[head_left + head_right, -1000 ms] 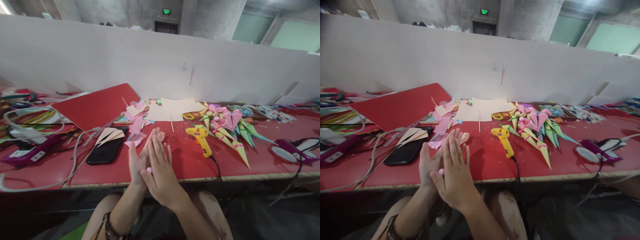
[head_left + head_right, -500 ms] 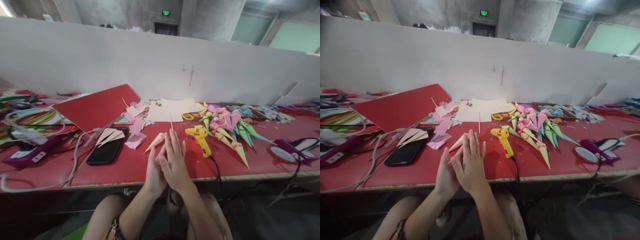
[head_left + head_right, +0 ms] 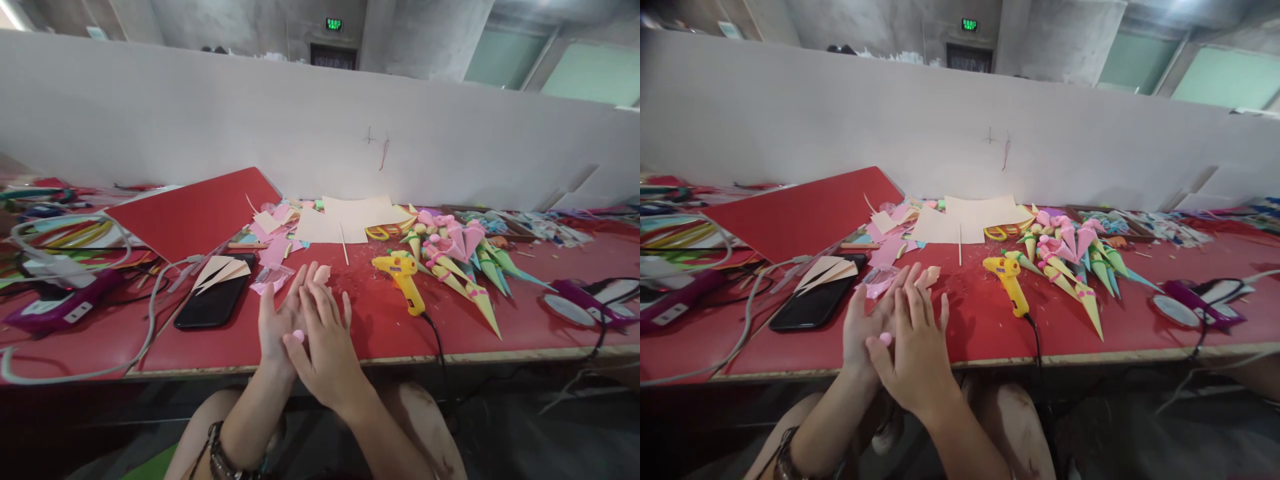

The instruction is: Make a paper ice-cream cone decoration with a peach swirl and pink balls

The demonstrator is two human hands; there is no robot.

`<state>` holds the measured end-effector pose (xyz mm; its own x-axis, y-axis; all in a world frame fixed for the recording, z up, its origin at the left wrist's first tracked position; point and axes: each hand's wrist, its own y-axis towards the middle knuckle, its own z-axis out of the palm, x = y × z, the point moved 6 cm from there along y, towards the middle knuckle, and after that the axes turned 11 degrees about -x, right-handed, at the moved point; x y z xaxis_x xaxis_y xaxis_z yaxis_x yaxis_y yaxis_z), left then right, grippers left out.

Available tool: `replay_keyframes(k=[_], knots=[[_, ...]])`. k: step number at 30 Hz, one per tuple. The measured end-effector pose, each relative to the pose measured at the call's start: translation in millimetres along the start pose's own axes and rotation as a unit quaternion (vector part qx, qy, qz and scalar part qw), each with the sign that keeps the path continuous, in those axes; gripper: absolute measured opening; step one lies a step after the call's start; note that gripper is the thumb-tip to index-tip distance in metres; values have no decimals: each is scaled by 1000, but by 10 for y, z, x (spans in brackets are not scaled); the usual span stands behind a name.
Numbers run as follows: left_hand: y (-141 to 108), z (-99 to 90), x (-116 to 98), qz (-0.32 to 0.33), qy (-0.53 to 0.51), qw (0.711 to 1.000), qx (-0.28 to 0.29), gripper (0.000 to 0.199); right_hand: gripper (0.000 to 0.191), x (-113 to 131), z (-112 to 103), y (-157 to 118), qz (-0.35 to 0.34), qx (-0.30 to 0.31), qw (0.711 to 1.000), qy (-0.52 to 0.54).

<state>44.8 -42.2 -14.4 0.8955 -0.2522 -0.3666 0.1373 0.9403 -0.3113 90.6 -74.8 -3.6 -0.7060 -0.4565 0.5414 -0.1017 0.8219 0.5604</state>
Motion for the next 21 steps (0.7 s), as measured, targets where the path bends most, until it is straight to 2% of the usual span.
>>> replay_keyframes(k=[6, 10, 15, 18, 21], knots=[[84, -77, 3, 18, -9, 1000, 12, 59, 51, 41, -55, -8, -4, -27, 999, 27], [90, -112, 113, -21, -6, 999, 24, 58, 50, -36, -103, 17, 16, -40, 998, 35], [19, -63, 185, -44, -7, 998, 36, 59, 43, -141, -172, 49, 37, -61, 996, 57], [-1, -54, 237, -78, 3, 997, 10, 60, 36, -241, -208, 77, 67, -72, 993, 61], [4, -80, 260, -91, 8, 995, -33, 60, 32, -345, -200, 108, 93, -58, 993, 46]])
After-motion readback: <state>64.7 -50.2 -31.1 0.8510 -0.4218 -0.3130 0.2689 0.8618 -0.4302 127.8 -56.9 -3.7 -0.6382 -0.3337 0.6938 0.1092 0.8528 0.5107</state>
